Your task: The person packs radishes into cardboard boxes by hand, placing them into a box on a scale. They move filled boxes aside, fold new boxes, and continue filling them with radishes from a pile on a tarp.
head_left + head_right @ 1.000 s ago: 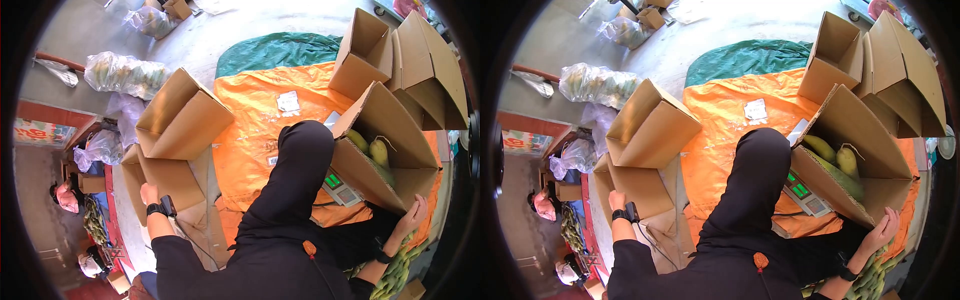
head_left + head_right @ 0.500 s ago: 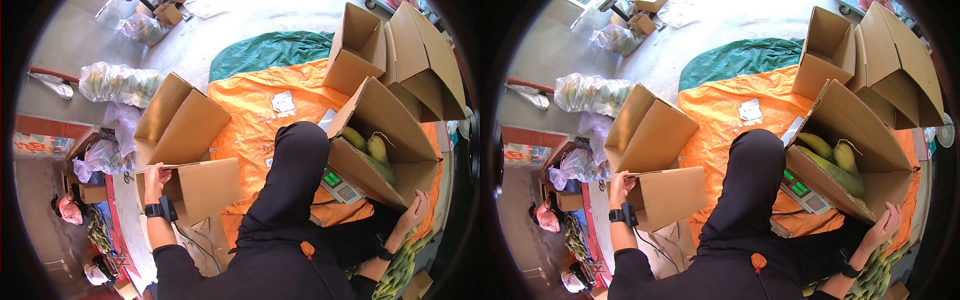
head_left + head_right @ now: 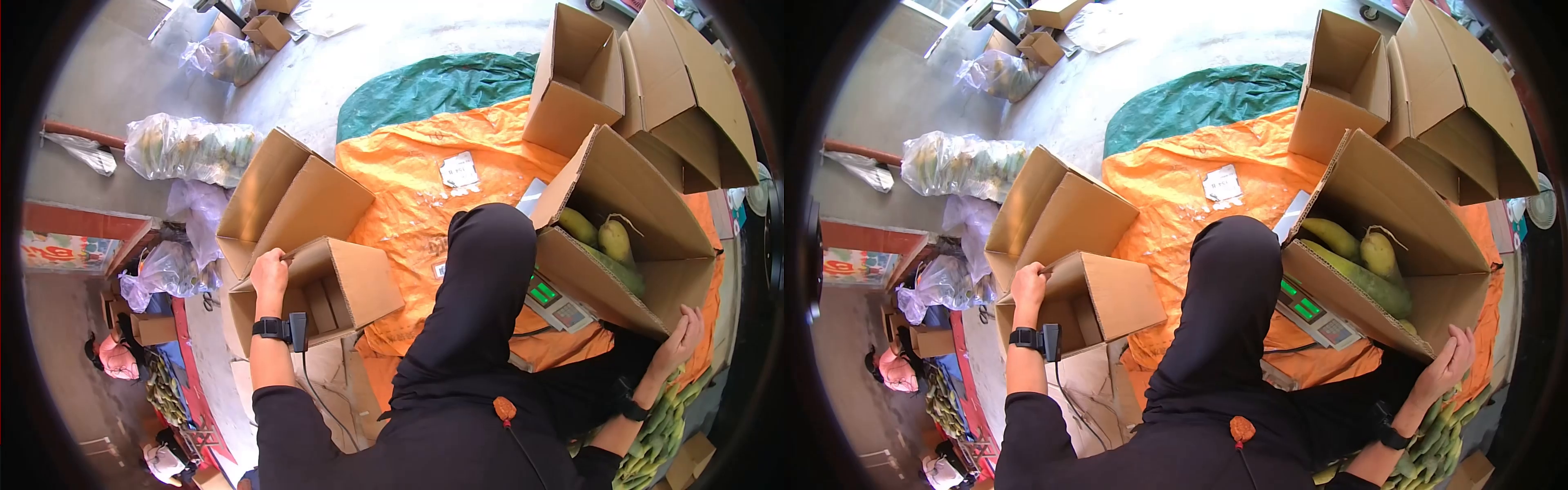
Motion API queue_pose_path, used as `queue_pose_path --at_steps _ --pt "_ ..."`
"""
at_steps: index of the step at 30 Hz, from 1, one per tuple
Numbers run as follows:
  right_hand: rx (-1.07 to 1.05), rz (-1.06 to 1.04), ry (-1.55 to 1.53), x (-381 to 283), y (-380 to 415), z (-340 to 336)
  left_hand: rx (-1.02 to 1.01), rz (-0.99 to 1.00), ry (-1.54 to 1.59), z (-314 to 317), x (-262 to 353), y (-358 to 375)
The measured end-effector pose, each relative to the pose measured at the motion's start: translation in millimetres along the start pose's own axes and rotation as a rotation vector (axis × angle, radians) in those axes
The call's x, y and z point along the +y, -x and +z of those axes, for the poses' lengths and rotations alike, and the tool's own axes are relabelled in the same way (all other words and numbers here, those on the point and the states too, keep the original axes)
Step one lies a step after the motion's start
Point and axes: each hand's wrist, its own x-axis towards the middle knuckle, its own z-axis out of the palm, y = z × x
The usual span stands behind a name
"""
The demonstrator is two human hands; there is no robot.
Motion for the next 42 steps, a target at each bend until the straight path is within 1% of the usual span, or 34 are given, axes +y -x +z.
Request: queue_pose_path --at_steps 4,7,8,10,11,12,14,16,18,20,22,23,25,26,28,29,31,32,34,35,37,39,40,41,42 --pt "0.014 0.003 0.020 3 0 1 0.033 0.084 0.027 -15 17 -16" --pt "0.018 -0.001 0.027 4 1 2 0.215 0.199 -0.006 -25 29 -39" --pt "0.015 0.001 0.022 4 1 2 0.214 0.204 -0.001 -29 34 -46" --pt "0.025 0.003 0.024 4 1 2 0.246 0.134 -0.025 -35 44 -61" --pt "0.031 0.007 0.024 4 2 2 0.190 0.107 -0.059 -33 44 -68" --pt "0.038 0.011 0.031 2 2 2 0.191 0.116 -0.055 -25 42 -74" --pt "0.043 0.014 0.013 -2 1 2 0.301 0.137 -0.031 -8 38 -81" --pt "0.043 0.012 0.029 -8 0 -1 0.417 0.220 -0.002 -3 29 -76" --pt "0.050 0.017 0.006 -13 -2 0 0.351 0.114 -0.057 -7 23 -65" --pt "0.088 0.044 -0.035 -15 -1 1 0.352 0.101 -0.067 -6 7 -56" --pt "0.110 0.047 -0.024 -16 -2 2 0.413 0.095 -0.038 10 -33 -61" --pt "0.115 0.035 -0.032 -16 -2 2 0.418 0.107 -0.032 13 -43 -56" --pt "0.118 0.035 -0.015 -15 -3 1 0.265 -0.046 -0.017 13 -57 -49" --pt "0.111 0.029 -0.006 -16 -3 2 0.272 -0.045 -0.020 3 -51 -44" --pt "0.112 0.044 -0.025 -16 -3 2 0.281 -0.223 -0.056 -19 -31 -28" --pt "0.113 0.052 -0.035 -16 -3 2 0.285 -0.223 -0.059 -18 -33 -29" --pt "0.111 0.049 -0.035 -14 -3 2 0.476 -0.031 -0.265 -8 -38 -29" --pt "0.108 0.045 -0.033 -14 -2 2 0.479 -0.031 -0.265 0 -49 -37" --pt "0.107 0.047 -0.029 -14 -2 2 -0.010 -0.020 0.021 17 -77 -62" --pt "0.102 0.045 -0.023 -14 -2 1 -0.006 -0.012 0.022 25 -79 -62" --pt "0.113 0.062 -0.039 -18 -3 1 -0.191 0.095 0.485 36 -81 -61" --pt "0.127 0.084 -0.047 -21 -3 0 -0.213 0.116 0.546 37 -78 -48" --pt "0.117 0.079 -0.044 -22 -3 -1 -0.228 0.082 0.665 30 -76 -36" --pt "0.108 0.073 -0.042 -23 -4 -1 -0.256 0.044 0.706 25 -76 -27" --pt "0.118 0.084 -0.037 -22 -5 -1 -0.312 0.025 0.655 26 -85 -25"
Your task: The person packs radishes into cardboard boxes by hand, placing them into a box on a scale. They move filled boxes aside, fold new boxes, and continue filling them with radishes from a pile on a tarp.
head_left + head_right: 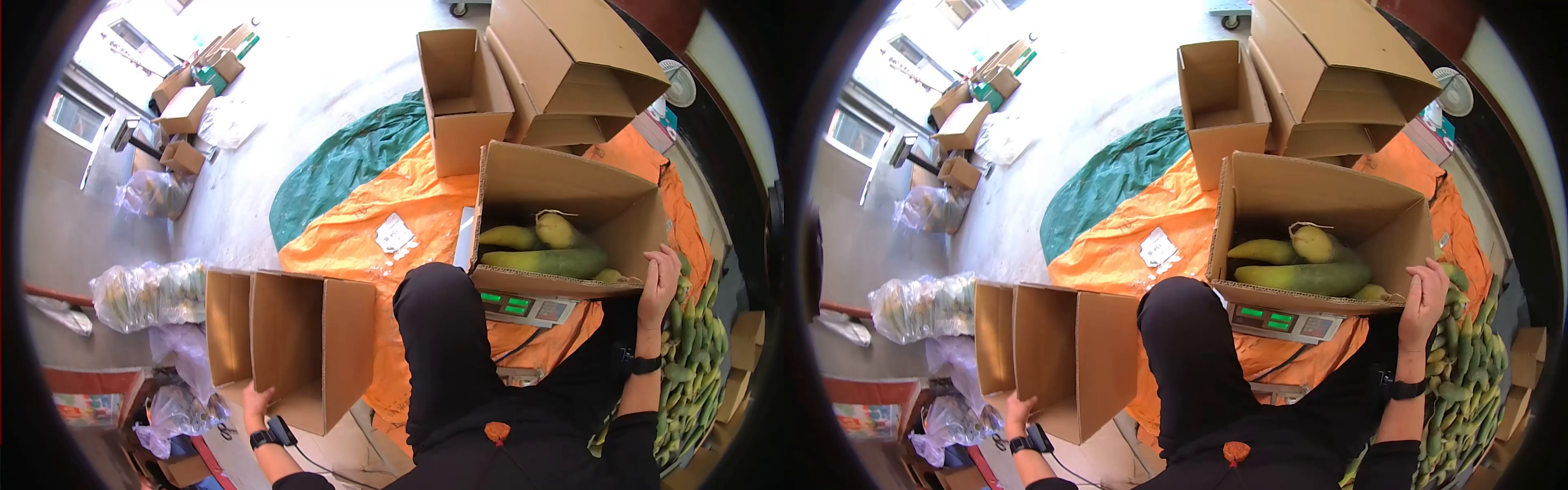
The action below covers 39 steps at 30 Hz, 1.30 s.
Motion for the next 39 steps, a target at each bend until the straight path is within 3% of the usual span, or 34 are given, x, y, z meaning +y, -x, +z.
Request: queue_pose_path --at_steps 4,7,14,20,24,30,33,36,39 --pt "0.005 0.014 -0.031 -5 -2 0 0.104 0.002 -0.058 3 -18 -10" --pt "0.021 0.024 -0.033 -9 -2 -1 0.142 0.100 0.042 1 18 -21" --pt "-0.005 0.028 -0.038 -8 -6 -3 0.119 0.128 0.173 16 157 -72" --pt "-0.027 0.031 -0.035 -9 -13 -5 0.133 0.344 0.059 65 281 -183" --pt "-0.043 0.029 -0.021 -8 -15 -3 0.279 0.439 -0.215 107 391 -233" --pt "-0.058 0.088 0.001 -10 -19 0 0.412 0.664 -0.379 180 507 -317" --pt "-0.072 0.097 0.020 -11 -20 1 0.390 0.826 -0.250 227 524 -333" --pt "-0.084 0.088 0.028 -10 -23 1 0.476 0.728 -0.490 248 517 -329" --pt "-0.084 0.092 0.018 -12 -22 1 0.367 0.671 -0.548 238 520 -295"
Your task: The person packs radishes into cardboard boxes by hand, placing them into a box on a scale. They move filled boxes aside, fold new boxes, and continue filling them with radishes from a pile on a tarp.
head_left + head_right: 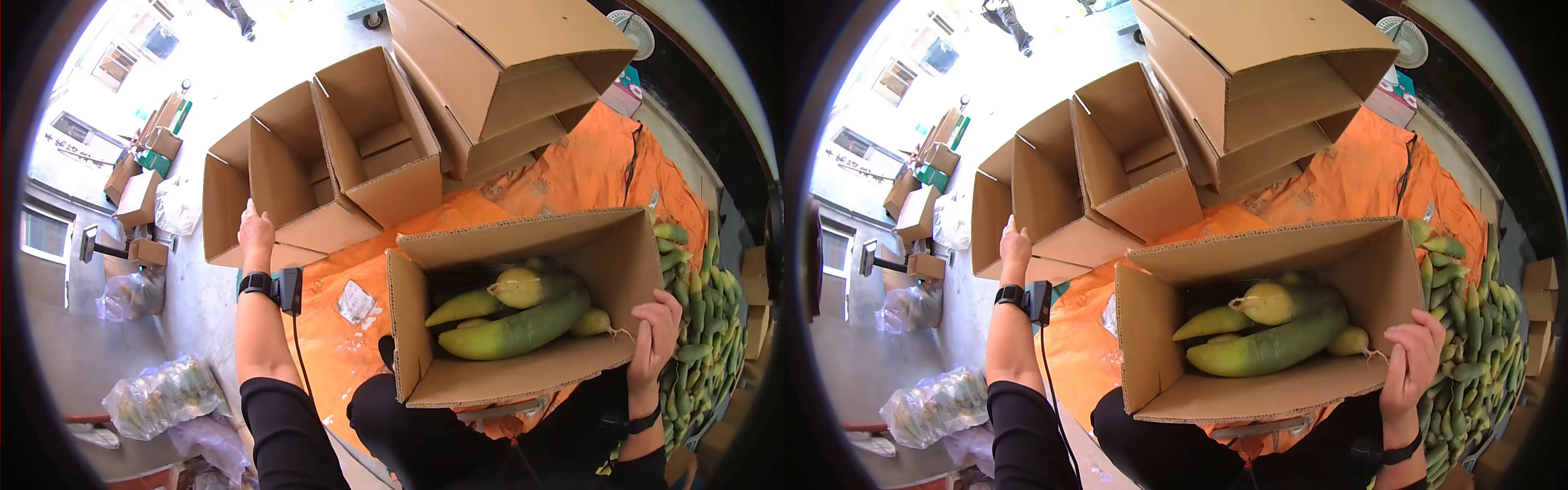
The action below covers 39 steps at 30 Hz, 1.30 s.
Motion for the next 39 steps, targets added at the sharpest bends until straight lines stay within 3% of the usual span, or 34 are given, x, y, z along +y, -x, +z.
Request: queue_pose_path --at_steps 2,5,7,9,12,13,15,16,19,20,21,23,24,26,28,34,39 --pt "0.012 0.000 -0.024 2 0 -1 -0.023 0.004 -0.025 -7 0 15" --pt "0.029 -0.019 -0.052 5 2 -2 0.074 0.175 -0.078 -5 -11 39" --pt "0.030 -0.025 -0.063 5 3 -5 -0.223 0.205 0.659 -25 8 82" --pt "0.032 -0.037 -0.088 5 3 -6 -0.580 -0.132 1.077 -102 73 152" --pt "0.047 -0.058 -0.099 7 6 -6 -0.762 -0.048 1.298 -144 108 212" --pt "0.051 -0.063 -0.096 6 6 -7 -0.773 -0.056 1.296 -156 118 227" --pt "0.054 -0.073 -0.115 11 10 -7 -0.930 0.139 1.277 -172 140 252" --pt "0.052 -0.075 -0.112 9 11 -8 -0.802 0.258 1.274 -174 152 264" --pt "0.075 0.016 -0.182 6 10 -17 -0.669 0.286 1.027 -153 148 273" --pt "0.067 0.063 -0.217 11 9 -22 -0.438 0.455 0.909 -149 149 274" --pt "0.057 0.113 -0.256 14 7 -25 -0.430 0.445 0.904 -151 145 272" --pt "-0.040 0.299 -0.241 24 -3 -36 -0.846 0.166 0.561 -162 142 261" --pt "-0.110 0.343 -0.267 41 -7 -36 -0.838 0.161 0.560 -166 143 260" --pt "-0.174 0.379 -0.290 52 -22 -36 -0.711 0.256 0.186 -172 150 258" --pt "-0.602 0.402 0.196 49 -42 -40 -0.678 0.293 0.199 -165 149 255" --pt "-0.656 0.447 0.104 62 -72 -18 -0.709 0.278 0.294 -150 143 240" --pt "-0.655 0.306 0.161 73 -80 -11 -0.703 0.288 0.322 -149 128 229"
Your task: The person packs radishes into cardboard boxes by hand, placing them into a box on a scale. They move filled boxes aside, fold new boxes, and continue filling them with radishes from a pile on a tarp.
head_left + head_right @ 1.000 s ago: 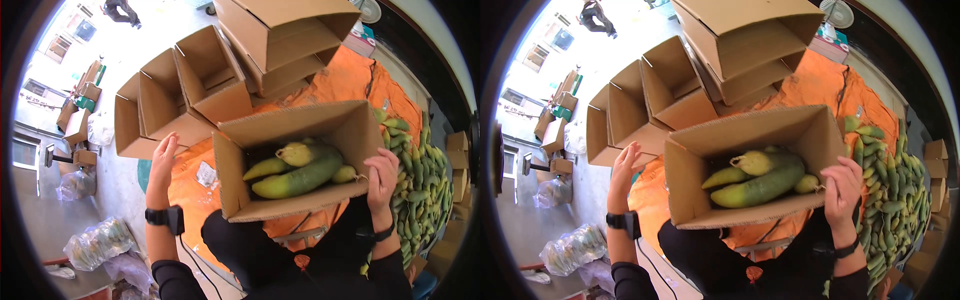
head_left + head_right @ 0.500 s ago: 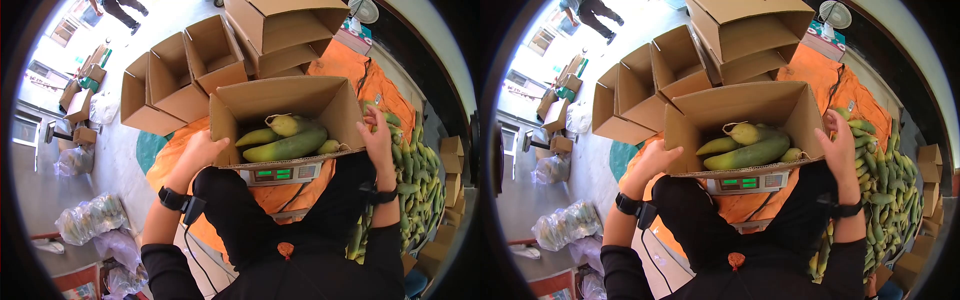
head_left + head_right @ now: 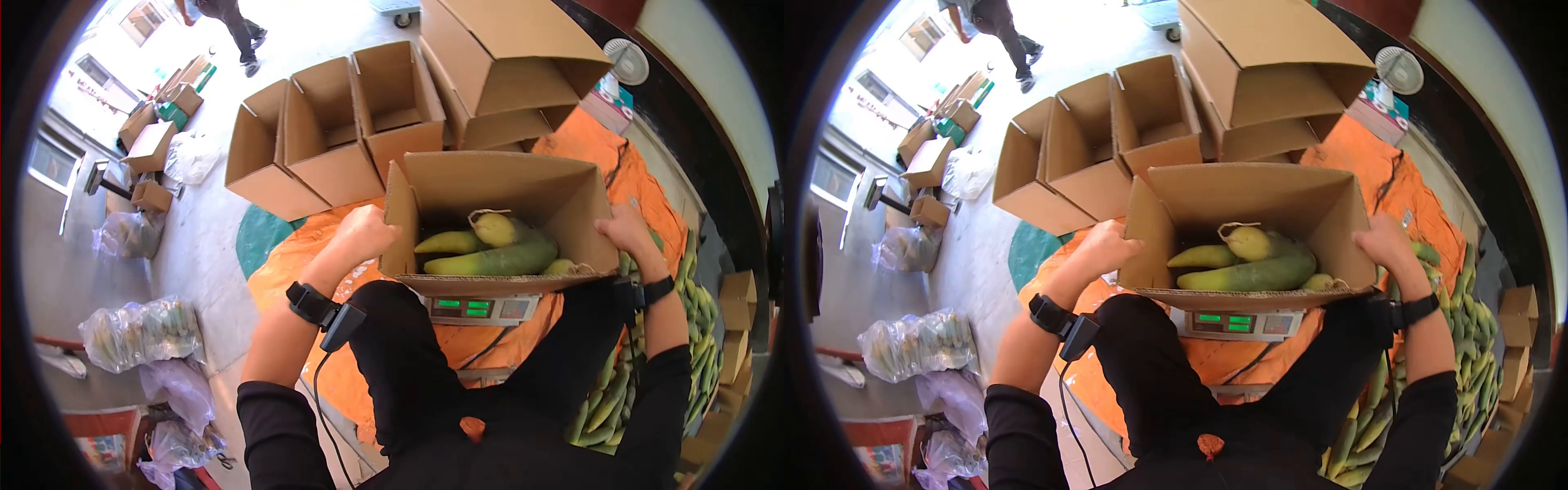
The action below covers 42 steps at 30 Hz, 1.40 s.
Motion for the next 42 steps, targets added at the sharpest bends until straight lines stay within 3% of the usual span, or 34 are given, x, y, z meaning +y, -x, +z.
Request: queue_pose_path --at_steps 5,7,9,12,13,14,17,23,28,33,37,38,39,42 --pt "-0.014 -0.032 -0.112 -39 -1 -15 0.046 0.036 0.077 -14 -18 0" --pt "-0.012 -0.141 -0.035 -56 -13 -19 0.046 0.020 0.071 -22 -30 2" --pt "0.035 -0.189 0.045 -88 -18 -21 0.124 -0.011 0.096 -28 -56 4" --pt "-0.061 -0.197 0.004 -144 -21 -23 0.196 0.044 0.252 -38 -100 24" --pt "0.009 -0.261 0.065 -154 -27 -14 0.200 0.041 0.243 -42 -112 37" --pt "0.085 -0.327 0.126 -167 -27 -8 0.274 0.015 0.272 -44 -122 54" --pt "0.053 -0.376 0.139 -234 -5 4 0.484 -0.064 0.229 -40 -160 108" --pt "0.066 -0.681 0.132 -330 39 80 0.648 -0.429 0.252 -15 -239 242" --pt "-0.210 -0.834 0.097 -397 111 152 0.761 -0.681 0.143 10 -285 380" --pt "-0.488 -0.950 0.049 -412 204 247 0.747 -0.901 -0.090 50 -301 509" --pt "-0.814 -0.975 0.044 -396 275 294 0.556 -1.302 -0.028 110 -322 594" --pt "-0.882 -0.982 0.081 -389 289 307 0.578 -1.286 -0.088 134 -326 611" --pt "-0.961 -0.991 0.098 -380 297 318 0.456 -1.384 -0.093 160 -336 624" --pt "-1.221 -1.094 0.199 -375 319 308 0.406 -1.477 -0.030 218 -301 643"
